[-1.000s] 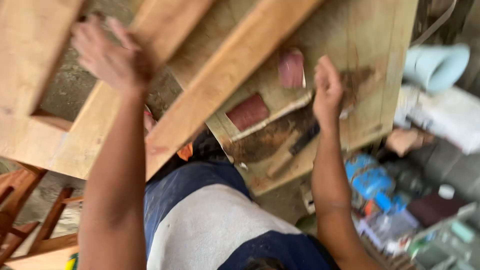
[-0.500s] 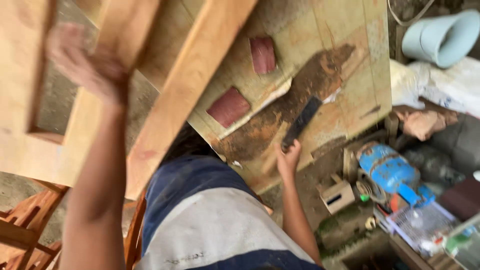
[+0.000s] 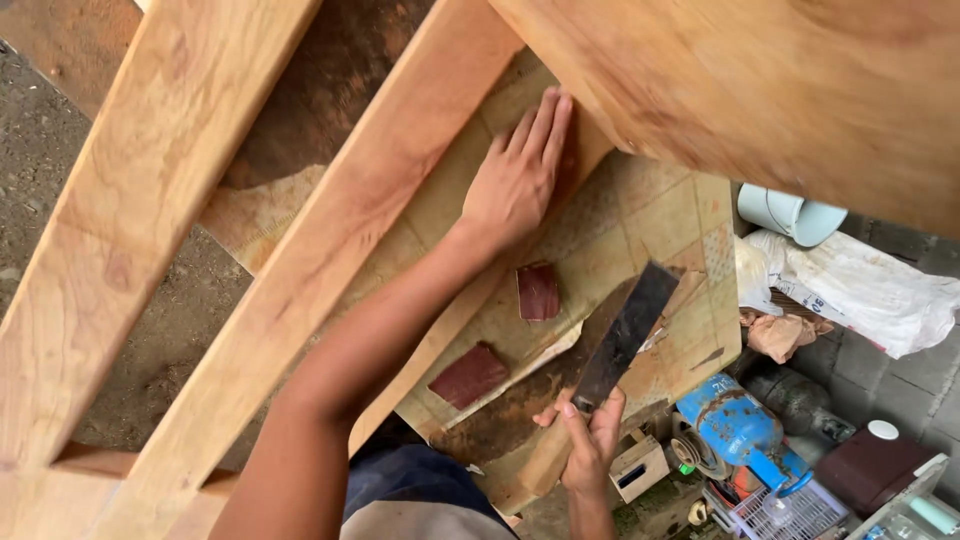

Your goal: The person smooths a wooden frame using a sanding block and a hand plane. They alternate between sanding the flat surfaces and planing the edges to refine the wood's texture.

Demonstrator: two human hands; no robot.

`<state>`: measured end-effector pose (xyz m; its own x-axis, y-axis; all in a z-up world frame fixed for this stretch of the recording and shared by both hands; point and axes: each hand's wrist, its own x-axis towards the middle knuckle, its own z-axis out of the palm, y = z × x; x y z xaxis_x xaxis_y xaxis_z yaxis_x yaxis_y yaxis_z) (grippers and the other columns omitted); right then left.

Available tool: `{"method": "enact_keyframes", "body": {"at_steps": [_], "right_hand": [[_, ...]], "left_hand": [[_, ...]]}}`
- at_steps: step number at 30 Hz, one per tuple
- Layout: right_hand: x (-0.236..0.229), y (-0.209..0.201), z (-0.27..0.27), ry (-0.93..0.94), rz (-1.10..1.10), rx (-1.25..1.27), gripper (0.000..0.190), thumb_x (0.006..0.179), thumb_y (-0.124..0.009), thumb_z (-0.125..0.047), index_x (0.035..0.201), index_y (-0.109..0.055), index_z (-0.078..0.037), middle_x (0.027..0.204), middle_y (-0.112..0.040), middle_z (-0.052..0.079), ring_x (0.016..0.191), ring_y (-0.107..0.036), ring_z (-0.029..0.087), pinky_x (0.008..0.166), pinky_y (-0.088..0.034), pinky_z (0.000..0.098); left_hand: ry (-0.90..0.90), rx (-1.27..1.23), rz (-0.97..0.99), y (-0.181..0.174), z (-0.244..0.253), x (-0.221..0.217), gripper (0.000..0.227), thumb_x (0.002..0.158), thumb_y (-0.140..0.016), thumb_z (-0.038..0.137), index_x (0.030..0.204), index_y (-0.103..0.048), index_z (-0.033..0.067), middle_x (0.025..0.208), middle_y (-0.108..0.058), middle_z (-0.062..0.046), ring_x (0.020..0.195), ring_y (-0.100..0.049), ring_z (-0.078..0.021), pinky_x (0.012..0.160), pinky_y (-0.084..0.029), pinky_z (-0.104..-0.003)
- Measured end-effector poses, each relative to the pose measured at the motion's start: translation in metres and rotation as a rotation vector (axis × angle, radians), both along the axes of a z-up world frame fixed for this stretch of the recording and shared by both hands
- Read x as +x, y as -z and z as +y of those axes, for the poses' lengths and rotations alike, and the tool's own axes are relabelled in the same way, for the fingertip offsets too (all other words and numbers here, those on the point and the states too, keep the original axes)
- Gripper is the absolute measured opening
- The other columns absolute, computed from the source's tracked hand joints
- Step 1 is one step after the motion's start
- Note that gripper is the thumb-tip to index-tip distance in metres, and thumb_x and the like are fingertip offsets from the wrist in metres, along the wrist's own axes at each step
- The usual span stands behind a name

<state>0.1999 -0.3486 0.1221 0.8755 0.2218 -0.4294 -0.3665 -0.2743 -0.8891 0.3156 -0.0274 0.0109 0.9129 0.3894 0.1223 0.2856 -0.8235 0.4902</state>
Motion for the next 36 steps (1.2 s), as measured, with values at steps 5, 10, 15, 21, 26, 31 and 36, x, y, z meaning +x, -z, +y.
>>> {"method": "enact_keyframes", "body": {"at_steps": [5,10,15,21,26,31,36], "right_hand": [[0.025,0.012,0.085,-0.227,0.002,0.091,0.062,0.094,-0.060,-0.007,0.148,-0.029,-0.010,0.097,-0.062,0.012,0.063,-0.072,0.021,0.060,-0.069,0.0389],[0.022,0.035,0.128,-0.304,0.037,0.172,0.064,0.097,-0.056,-0.005,0.154,-0.027,-0.009,0.094,-0.063,0.013,0.064,-0.069,0.019,0.060,-0.067,0.0360],[0.015,0.044,0.145,-0.289,0.000,0.125,0.072,0.099,-0.057,-0.008,0.159,-0.017,-0.005,0.095,-0.060,0.017,0.061,-0.069,0.021,0.057,-0.065,0.0352],[0.009,0.027,0.172,-0.279,-0.016,0.060,0.073,0.100,-0.057,-0.010,0.160,-0.016,-0.004,0.093,-0.060,0.017,0.059,-0.069,0.022,0.053,-0.063,0.0336],[0.013,0.029,0.177,-0.269,-0.042,0.041,0.074,0.101,-0.056,-0.009,0.162,-0.015,-0.003,0.093,-0.060,0.017,0.058,-0.068,0.023,0.051,-0.061,0.0340],[0.005,0.034,0.173,-0.241,-0.034,0.034,0.074,0.099,-0.057,-0.008,0.160,-0.017,-0.001,0.092,-0.060,0.019,0.056,-0.069,0.023,0.051,-0.062,0.0353],[0.005,0.027,0.184,-0.239,-0.027,0.017,0.070,0.100,-0.057,-0.009,0.160,-0.020,-0.002,0.092,-0.061,0.017,0.057,-0.068,0.023,0.050,-0.061,0.0340]], "left_hand": [[0.051,-0.098,-0.134,-0.004,-0.003,-0.068,0.054,0.114,-0.033,0.024,0.158,-0.029,-0.0060,0.164,-0.032,-0.026,0.143,-0.048,-0.0354,0.109,-0.043,-0.040],[-0.027,-0.517,-0.385,0.021,-0.005,-0.082,0.065,0.092,-0.065,0.025,0.151,-0.050,0.0028,0.156,-0.051,-0.013,0.139,-0.054,-0.0305,0.110,-0.045,-0.040],[-0.041,-0.596,-0.480,0.001,0.006,-0.077,0.042,0.106,-0.045,0.013,0.145,-0.058,0.0062,0.150,-0.058,-0.011,0.135,-0.060,-0.0319,0.107,-0.049,-0.043],[-0.040,-0.524,-0.440,0.001,0.003,-0.080,0.044,0.112,-0.031,0.018,0.146,-0.057,0.0089,0.150,-0.058,-0.009,0.137,-0.058,-0.0324,0.106,-0.049,-0.043],[-0.037,-0.537,-0.456,-0.001,0.005,-0.078,0.043,0.113,-0.030,0.015,0.145,-0.057,0.0055,0.149,-0.058,-0.012,0.136,-0.058,-0.0353,0.106,-0.048,-0.045],[-0.046,-0.546,-0.490,0.002,0.005,-0.079,0.045,0.113,-0.026,0.015,0.142,-0.060,0.0041,0.146,-0.061,-0.013,0.135,-0.059,-0.0354,0.105,-0.049,-0.045],[-0.053,-0.558,-0.485,-0.002,0.006,-0.080,0.045,0.114,-0.026,0.014,0.142,-0.059,0.0040,0.147,-0.060,-0.012,0.136,-0.059,-0.0344,0.106,-0.049,-0.044]]}}
